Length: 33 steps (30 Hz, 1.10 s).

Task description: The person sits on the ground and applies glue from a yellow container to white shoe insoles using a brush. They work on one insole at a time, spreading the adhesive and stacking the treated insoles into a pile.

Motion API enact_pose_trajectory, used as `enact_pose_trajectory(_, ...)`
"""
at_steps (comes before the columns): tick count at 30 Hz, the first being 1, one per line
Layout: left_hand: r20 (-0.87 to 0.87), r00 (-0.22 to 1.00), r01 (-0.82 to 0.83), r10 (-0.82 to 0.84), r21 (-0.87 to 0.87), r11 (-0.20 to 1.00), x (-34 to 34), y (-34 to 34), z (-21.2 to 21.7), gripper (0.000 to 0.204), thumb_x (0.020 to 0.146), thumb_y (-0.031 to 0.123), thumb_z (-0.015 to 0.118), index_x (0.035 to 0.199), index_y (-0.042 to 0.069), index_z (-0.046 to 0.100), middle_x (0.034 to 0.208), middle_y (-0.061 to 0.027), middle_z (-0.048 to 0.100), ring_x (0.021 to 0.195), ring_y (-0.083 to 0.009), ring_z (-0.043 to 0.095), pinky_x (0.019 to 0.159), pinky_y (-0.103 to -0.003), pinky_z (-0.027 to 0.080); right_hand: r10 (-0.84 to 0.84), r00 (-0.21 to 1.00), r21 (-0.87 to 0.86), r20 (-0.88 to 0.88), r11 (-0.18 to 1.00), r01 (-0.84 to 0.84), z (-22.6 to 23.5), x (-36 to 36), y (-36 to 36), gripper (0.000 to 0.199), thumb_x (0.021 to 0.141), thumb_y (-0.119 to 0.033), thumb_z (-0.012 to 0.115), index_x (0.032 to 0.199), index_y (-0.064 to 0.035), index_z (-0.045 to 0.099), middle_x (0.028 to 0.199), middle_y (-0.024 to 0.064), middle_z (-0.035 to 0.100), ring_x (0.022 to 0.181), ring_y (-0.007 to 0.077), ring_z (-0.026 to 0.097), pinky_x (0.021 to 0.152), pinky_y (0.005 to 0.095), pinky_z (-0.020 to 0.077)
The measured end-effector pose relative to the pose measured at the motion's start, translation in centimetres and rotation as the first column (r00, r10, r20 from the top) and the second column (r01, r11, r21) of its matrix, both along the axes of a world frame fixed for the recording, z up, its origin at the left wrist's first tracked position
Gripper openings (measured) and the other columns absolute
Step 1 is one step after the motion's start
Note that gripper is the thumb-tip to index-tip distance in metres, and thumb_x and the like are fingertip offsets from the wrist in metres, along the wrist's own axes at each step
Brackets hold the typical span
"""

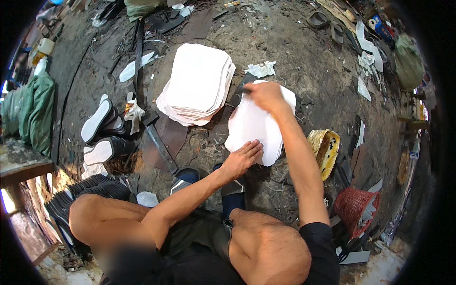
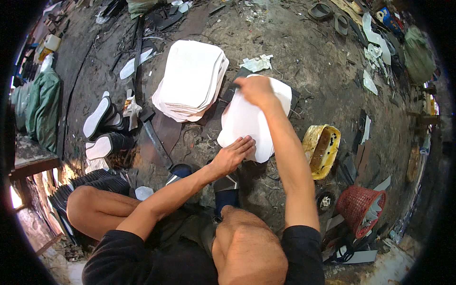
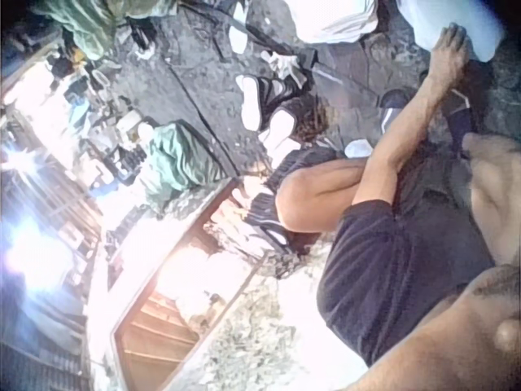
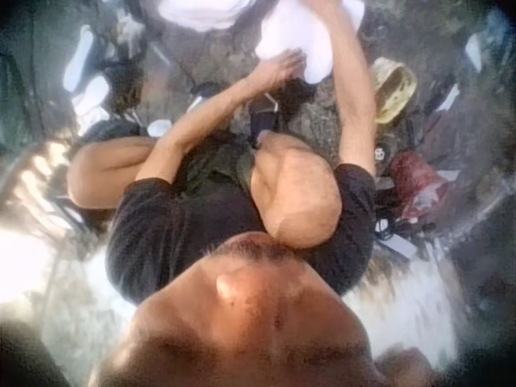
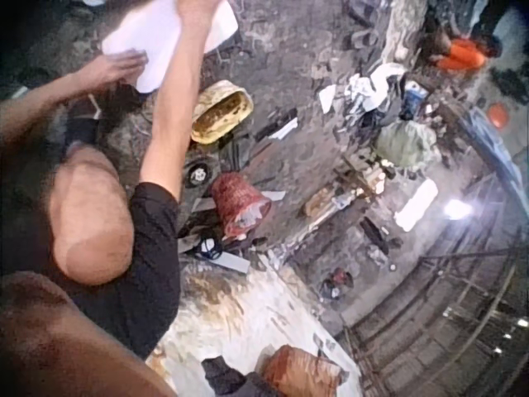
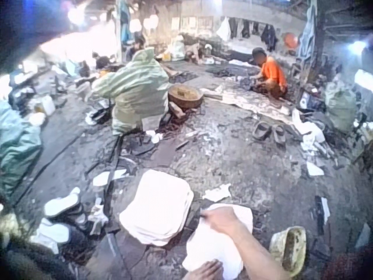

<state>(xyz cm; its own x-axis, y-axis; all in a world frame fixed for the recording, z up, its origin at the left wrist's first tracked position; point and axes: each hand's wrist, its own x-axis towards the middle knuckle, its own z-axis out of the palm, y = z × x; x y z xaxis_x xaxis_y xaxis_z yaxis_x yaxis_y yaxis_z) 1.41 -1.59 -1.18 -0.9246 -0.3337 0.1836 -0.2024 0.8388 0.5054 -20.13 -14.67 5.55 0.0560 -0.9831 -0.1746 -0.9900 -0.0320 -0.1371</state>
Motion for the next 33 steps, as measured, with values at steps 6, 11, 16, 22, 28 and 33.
enact_pose_trajectory(6,0.035,0.959,-0.256,0.28,0.527,0.811,1.2,1.0,-2.8,0.065,0.08,0.006,0.06,0.143,0.004,0.047,0.152,-0.0131,0.043,0.145,-0.0261,0.036,0.121,-0.041,0.029,0.56,0.782,0.012,0.272,0.811,-0.585,0.5,11.8,7.4,0.035,0.082,-0.023,0.059,0.112,-0.0355,0.073,0.081,0.0088,0.073,0.079,0.0284,0.073,0.068,0.0427,0.0577)
enact_pose_trajectory(11,0.081,0.997,0.01,-0.019,0.106,0.994,-0.7,-2.6,1.7,0.075,0.066,0.0,0.069,0.139,0.001,0.05,0.151,-0.0144,0.043,0.146,-0.0307,0.033,0.121,-0.041,0.029,-0.192,0.98,-0.146,0.044,0.97,0.196,2.1,-1.4,2.9,0.031,0.092,-0.028,0.058,0.12,-0.0338,0.071,0.084,0.0112,0.073,0.075,0.0301,0.071,0.062,0.0419,0.0551)
enact_pose_trajectory(16,0.043,0.996,-0.076,0.075,0.034,0.997,-1.4,-1.8,1.9,0.064,0.069,0.003,0.066,0.132,-0.002,0.053,0.145,-0.0166,0.049,0.142,-0.0322,0.039,0.119,-0.044,0.032,-0.05,0.997,-0.117,0.06,0.991,0.057,-0.8,1.8,5.0,0.033,0.091,-0.022,0.057,0.118,-0.0368,0.071,0.083,0.0089,0.074,0.073,0.0281,0.072,0.06,0.0427,0.0559)
enact_pose_trajectory(22,-0.054,0.998,-0.027,0.039,0.214,0.977,-0.1,9.0,-1.3,0.042,0.079,0.013,0.059,0.119,0.003,0.064,0.123,-0.019,0.061,0.113,-0.0337,0.061,0.103,-0.047,0.047,0.132,0.984,-0.289,0.119,0.953,-0.093,-1.7,10.0,15.0,0.024,0.093,-0.019,0.059,0.113,-0.0197,0.071,0.105,0.0123,0.073,0.079,0.0295,0.072,0.064,0.0434,0.0582)
enact_pose_trajectory(28,-0.063,0.996,0.076,-0.063,0.228,0.971,0.5,11.2,-2.5,0.054,0.087,0.016,0.058,0.139,0.005,0.051,0.137,-0.016,0.056,0.122,-0.0313,0.058,0.099,-0.044,0.051,0.048,0.782,-0.273,0.622,0.949,0.159,2.1,12.7,19.2,0.033,0.087,-0.008,0.066,0.119,-0.0154,0.068,0.109,0.0125,0.073,0.09,0.027,0.073,0.077,0.0382,0.0589)
enact_pose_trajectory(33,0.096,0.994,-0.06,0.046,0.153,0.986,-2.7,3.7,2.9,0.059,0.076,0.008,0.064,0.134,0.003,0.055,0.148,-0.0121,0.05,0.136,-0.0259,0.049,0.088,-0.039,0.057,0.012,0.803,-0.423,0.596,0.855,0.301,7.8,2.3,13.0,0.039,0.078,0.008,0.065,0.113,-0.0066,0.07,0.114,0.0147,0.071,0.104,0.0297,0.071,0.086,0.0378,0.0571)
